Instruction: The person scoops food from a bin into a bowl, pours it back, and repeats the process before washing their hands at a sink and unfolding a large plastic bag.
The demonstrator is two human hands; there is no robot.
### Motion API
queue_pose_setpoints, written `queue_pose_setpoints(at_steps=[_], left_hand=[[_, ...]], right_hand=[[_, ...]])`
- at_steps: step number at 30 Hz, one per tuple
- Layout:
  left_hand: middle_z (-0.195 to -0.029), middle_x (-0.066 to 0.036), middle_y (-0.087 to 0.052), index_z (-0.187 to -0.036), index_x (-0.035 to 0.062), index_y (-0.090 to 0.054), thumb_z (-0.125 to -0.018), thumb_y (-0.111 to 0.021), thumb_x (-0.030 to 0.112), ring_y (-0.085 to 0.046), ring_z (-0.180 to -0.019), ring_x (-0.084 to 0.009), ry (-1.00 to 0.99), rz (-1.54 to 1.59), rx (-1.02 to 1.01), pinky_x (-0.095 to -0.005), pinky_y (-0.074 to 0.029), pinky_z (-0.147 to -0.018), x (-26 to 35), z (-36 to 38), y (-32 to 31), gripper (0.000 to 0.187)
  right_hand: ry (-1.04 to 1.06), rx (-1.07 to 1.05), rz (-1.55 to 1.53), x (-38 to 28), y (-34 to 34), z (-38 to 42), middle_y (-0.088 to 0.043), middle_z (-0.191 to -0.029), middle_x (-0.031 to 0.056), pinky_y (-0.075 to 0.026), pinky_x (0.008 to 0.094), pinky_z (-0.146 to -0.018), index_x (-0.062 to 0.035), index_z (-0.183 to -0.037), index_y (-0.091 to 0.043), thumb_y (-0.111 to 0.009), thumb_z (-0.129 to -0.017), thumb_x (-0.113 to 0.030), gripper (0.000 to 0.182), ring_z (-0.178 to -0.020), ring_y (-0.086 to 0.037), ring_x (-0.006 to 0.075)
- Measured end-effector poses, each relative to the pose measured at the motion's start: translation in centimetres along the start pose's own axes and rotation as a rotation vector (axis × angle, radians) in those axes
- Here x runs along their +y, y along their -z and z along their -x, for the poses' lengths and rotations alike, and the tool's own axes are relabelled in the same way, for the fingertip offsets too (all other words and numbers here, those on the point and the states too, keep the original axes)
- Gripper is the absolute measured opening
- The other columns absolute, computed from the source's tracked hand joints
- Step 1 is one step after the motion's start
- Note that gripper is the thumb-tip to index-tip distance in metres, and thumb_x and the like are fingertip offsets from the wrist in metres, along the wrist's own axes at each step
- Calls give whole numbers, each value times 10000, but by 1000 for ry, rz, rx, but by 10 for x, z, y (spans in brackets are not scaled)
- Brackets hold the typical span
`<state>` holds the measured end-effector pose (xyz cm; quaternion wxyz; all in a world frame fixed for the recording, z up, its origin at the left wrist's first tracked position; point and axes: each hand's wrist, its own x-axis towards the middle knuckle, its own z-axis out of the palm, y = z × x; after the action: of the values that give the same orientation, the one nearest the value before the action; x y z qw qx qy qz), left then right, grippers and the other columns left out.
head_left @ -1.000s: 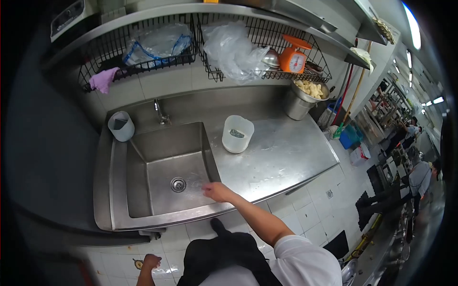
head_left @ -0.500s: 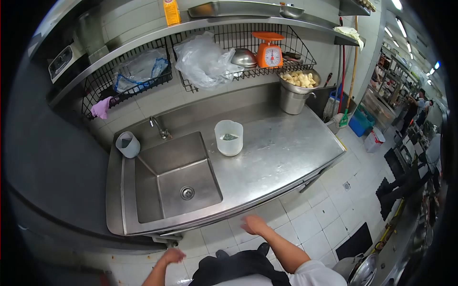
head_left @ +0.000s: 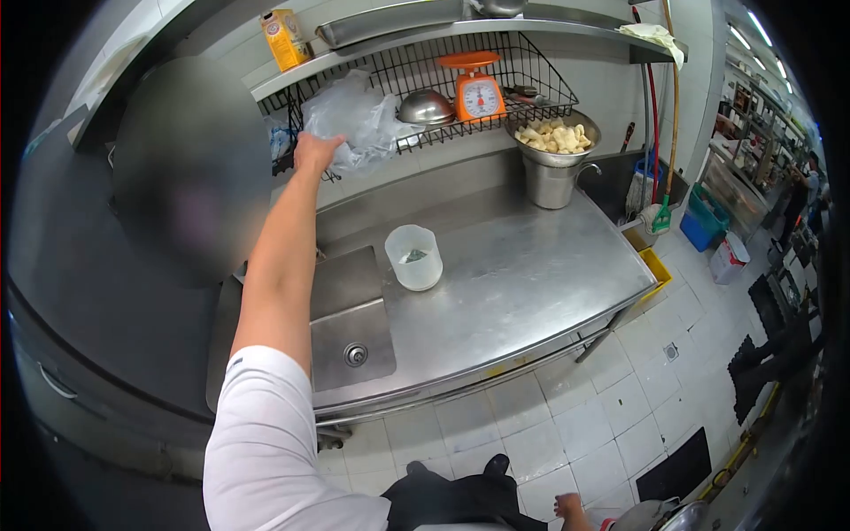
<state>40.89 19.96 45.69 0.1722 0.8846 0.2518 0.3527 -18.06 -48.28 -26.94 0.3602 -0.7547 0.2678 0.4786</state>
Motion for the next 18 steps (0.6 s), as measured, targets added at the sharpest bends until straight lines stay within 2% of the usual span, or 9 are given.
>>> queue_pose_setpoints(at_steps=[3, 4, 5, 6, 7, 8, 13, 16, 18], left_hand=[[-840, -199, -661, -1066, -90, -559, -779, -686, 366, -655, -693, -309, 152, 549, -247, -391, -522, -606, -24, -48, -29, 554], [-632, -131, -604, -900, -57, -600, -858, -589, 246, -568, -476, -249, 165, 721, -90, -366, -435, -415, -26, -53, -20, 306], [-621, -100, -579, -830, -9, -563, -895, -547, 170, -556, -480, -215, 246, 1110, -87, -340, -398, -392, -21, -50, 3, 192], [-760, -86, -588, -932, 15, -536, -886, -559, 142, -562, -579, -167, 252, 1271, 61, -279, -426, -441, -19, -53, 14, 137], [-813, -101, -604, -960, 0, -528, -913, -533, 157, -585, -614, -190, 256, 1306, -34, -288, -474, -495, -29, -58, 33, 164], [-689, -83, -591, -868, 27, -512, -933, -522, 190, -543, -490, -177, 267, 1347, 7, -270, -389, -388, -27, -50, 47, 177], [-889, -98, -632, -1007, 17, -546, -943, -521, 209, -616, -712, -207, 129, 1362, -63, -328, -501, -555, -56, 18, 73, 204], [-1057, -112, -619, -1168, 4, -525, -946, -490, 151, -610, -930, -246, 29, 1566, -257, -390, -497, -785, -68, 94, 78, 269], [-1173, -135, -581, -1249, -8, -482, -943, -462, 140, -568, -1063, -275, -30, 1659, -322, -418, -457, -903, -68, 144, 85, 341]], right_hand=[[-63, 53, -425, 38, 3, 35, -600, -763, 113, -467, 375, -484, -43, -963, -613, -586, -864, -245, 226, -560, -544, 246], [-95, 113, -592, 45, 5, 57, -606, -778, 118, -466, 384, -498, -65, -997, -627, -602, -865, -249, 228, -585, -544, 246], [-124, 111, -616, 45, 9, 67, -601, -761, 114, -462, 380, -486, -53, -983, -628, -606, -866, -235, 217, -568, -538, 243], [-153, 110, -640, 46, 13, 77, -596, -744, 111, -458, 376, -474, -41, -969, -629, -610, -868, -222, 208, -552, -532, 240], [-181, 108, -666, 45, 16, 83, -591, -727, 108, -454, 372, -463, -29, -954, -630, -614, -869, -208, 199, -536, -526, 237], [-185, 102, -666, 43, 19, 86, -594, -758, 111, -451, 367, -466, -46, -971, -625, -612, -867, -230, 211, -554, -525, 239], [36, 124, -636, 38, 37, 44, -618, -784, 116, -444, 356, -464, -58, -1063, -619, -507, -922, -159, 207, -568, -553, 219], [-75, 177, -634, -48, 70, 70, -656, -776, 75, -508, 315, -515, -33, -933, -638, -631, -800, -182, 200, -667, -634, 194], [262, 274, -568, -118, 89, 105, -625, -763, 106, -497, 319, -500, 5, -941, -640, -611, -828, -193, 229, -650, -609, 195]])
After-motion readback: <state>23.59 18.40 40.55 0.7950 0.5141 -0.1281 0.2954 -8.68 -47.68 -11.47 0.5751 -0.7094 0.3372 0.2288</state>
